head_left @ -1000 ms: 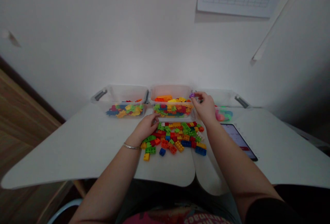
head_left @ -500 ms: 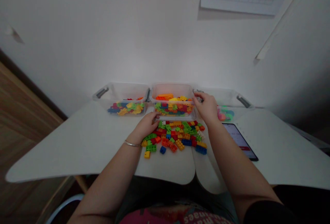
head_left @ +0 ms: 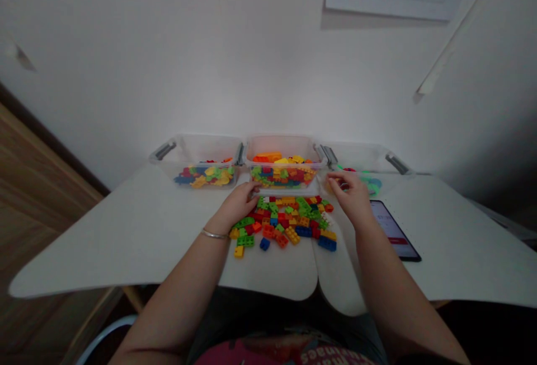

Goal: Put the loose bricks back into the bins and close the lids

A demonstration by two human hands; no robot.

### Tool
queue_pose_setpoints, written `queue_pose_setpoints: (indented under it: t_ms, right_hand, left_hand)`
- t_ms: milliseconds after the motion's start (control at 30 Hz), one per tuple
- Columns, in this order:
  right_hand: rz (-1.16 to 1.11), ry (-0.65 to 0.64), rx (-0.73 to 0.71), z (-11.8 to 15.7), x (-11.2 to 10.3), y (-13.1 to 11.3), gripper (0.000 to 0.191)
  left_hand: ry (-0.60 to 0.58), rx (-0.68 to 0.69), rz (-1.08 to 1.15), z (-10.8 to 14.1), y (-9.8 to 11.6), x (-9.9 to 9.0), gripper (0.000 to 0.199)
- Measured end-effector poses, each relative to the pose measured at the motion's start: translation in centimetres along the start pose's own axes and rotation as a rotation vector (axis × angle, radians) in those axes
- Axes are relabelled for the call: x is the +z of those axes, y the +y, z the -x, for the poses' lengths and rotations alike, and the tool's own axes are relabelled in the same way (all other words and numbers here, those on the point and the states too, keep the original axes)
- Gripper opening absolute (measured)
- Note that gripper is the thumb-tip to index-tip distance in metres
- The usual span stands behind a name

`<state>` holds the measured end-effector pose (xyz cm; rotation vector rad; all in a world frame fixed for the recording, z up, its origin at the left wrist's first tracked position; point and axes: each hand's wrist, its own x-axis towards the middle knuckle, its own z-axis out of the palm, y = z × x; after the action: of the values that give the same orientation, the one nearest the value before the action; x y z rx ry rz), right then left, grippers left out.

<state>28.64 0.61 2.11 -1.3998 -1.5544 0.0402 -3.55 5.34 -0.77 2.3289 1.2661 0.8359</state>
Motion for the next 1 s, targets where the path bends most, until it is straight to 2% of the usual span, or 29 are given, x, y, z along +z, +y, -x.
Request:
queue_pose_setpoints:
  t_ms: [100, 200, 300, 400, 600, 767, 900, 1000]
  right_hand:
    - [0.053, -0.071, 0.064, 1.3, 0.2, 2.2, 0.028]
    - [0.143, -0.218, 0.179, 2.5, 0.2, 3.7, 0.026]
    - [0.191, -0.346, 0.247, 3.4, 0.0, 4.1, 0.029]
    - [0.221, -0.401, 0.287, 3.9, -0.2, 4.1, 0.035]
    - [0.246, -0.445, 0.318, 4.0, -0.1, 3.8, 0.033]
    - [0.206, -0.43, 0.309, 3.9, 0.0, 3.7, 0.032]
    - [0.182, -0.369, 0.282, 4.0, 0.0, 3.6, 0.031]
    - [0.145, -0.266, 0.256, 3.9, -0.1, 3.4, 0.029]
  left_hand:
    - [0.006, -0.008, 0.003, 0.0, 0.0, 0.0, 0.041]
    - [0.018, -0.009, 0.014, 0.1, 0.0, 0.1, 0.041]
    - [0.022, -0.011, 0.027, 0.1, -0.1, 0.1, 0.041]
    - [0.024, -0.003, 0.026, 0.0, -0.1, 0.2, 0.041]
    - [0.008, -0.006, 0.034, 0.0, 0.0, 0.1, 0.039]
    - [0.009, -0.004, 0.048, 0.1, 0.2, 0.0, 0.039]
    - [0.01, 0.001, 0.04, 0.0, 0.2, 0.0, 0.039]
    - [0.013, 0.005, 0.043, 0.0, 0.1, 0.0, 0.039]
